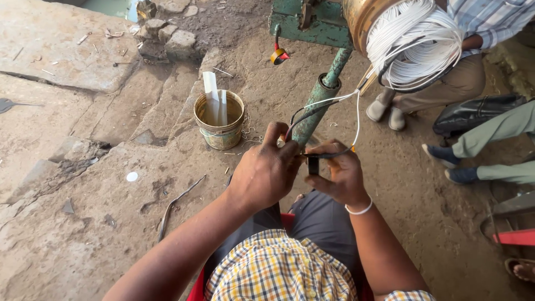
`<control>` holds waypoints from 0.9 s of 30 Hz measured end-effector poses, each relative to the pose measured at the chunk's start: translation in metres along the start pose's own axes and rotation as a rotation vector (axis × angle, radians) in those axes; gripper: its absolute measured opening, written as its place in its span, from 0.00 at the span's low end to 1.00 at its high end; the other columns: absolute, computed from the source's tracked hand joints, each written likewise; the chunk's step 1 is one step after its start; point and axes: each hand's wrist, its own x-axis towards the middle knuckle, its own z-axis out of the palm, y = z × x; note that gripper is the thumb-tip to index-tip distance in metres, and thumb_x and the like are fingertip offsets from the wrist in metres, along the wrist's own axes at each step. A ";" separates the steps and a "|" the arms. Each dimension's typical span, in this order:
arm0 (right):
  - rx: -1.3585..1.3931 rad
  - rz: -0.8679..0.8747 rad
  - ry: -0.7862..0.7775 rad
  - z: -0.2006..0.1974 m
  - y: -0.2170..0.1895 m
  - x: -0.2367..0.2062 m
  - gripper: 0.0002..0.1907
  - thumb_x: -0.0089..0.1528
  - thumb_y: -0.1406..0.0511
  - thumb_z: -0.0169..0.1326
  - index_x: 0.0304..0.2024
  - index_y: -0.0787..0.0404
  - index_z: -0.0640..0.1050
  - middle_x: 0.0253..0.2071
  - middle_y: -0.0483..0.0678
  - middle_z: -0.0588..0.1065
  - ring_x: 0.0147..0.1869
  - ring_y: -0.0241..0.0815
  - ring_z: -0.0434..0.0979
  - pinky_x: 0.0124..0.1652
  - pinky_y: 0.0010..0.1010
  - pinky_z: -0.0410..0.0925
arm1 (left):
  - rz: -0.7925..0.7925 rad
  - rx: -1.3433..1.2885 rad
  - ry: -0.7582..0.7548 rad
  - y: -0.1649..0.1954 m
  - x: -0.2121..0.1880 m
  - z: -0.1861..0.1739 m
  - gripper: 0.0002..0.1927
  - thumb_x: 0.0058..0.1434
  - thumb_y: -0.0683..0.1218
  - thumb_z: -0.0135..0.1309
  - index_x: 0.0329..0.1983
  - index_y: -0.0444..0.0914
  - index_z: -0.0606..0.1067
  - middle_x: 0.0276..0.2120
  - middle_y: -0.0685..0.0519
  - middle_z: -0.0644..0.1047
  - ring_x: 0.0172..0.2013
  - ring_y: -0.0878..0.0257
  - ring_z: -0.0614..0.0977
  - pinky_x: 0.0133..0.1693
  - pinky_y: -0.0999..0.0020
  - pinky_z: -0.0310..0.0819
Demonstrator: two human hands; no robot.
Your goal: The person sits on a red chair and wraps black electrical tape by hand around the joint of a wire held against a green metal stand, rotating the tape roll around the wire and pressing the tape down, occasionally pulling the wire to reposition it.
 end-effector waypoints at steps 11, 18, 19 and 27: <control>0.132 -0.096 0.354 0.008 0.026 0.010 0.14 0.70 0.73 0.65 0.44 0.59 0.70 0.52 0.50 0.71 0.59 0.40 0.75 0.60 0.30 0.72 | 0.019 -0.009 0.007 -0.002 0.009 0.025 0.10 0.62 0.46 0.58 0.45 0.37 0.77 0.51 0.42 0.71 0.31 0.45 0.84 0.33 0.53 0.80; -0.068 0.012 -0.013 -0.017 0.010 0.000 0.26 0.58 0.68 0.69 0.57 0.63 0.74 0.55 0.51 0.74 0.59 0.43 0.79 0.57 0.34 0.74 | -0.038 0.017 0.037 -0.005 0.007 0.018 0.10 0.63 0.48 0.57 0.42 0.37 0.77 0.52 0.42 0.71 0.29 0.44 0.84 0.30 0.53 0.79; -0.089 0.068 0.009 -0.018 0.005 -0.007 0.26 0.58 0.69 0.68 0.58 0.63 0.75 0.52 0.50 0.75 0.56 0.42 0.81 0.56 0.34 0.75 | -0.030 0.017 0.040 -0.005 0.007 0.018 0.10 0.63 0.48 0.57 0.42 0.37 0.77 0.52 0.42 0.71 0.29 0.44 0.84 0.30 0.53 0.79; 0.182 0.003 0.338 -0.009 0.024 -0.008 0.17 0.65 0.75 0.68 0.44 0.61 0.71 0.47 0.48 0.70 0.52 0.40 0.74 0.52 0.31 0.70 | 0.013 -0.030 0.030 -0.003 0.009 0.039 0.13 0.66 0.46 0.55 0.51 0.37 0.75 0.52 0.39 0.71 0.34 0.40 0.83 0.35 0.50 0.79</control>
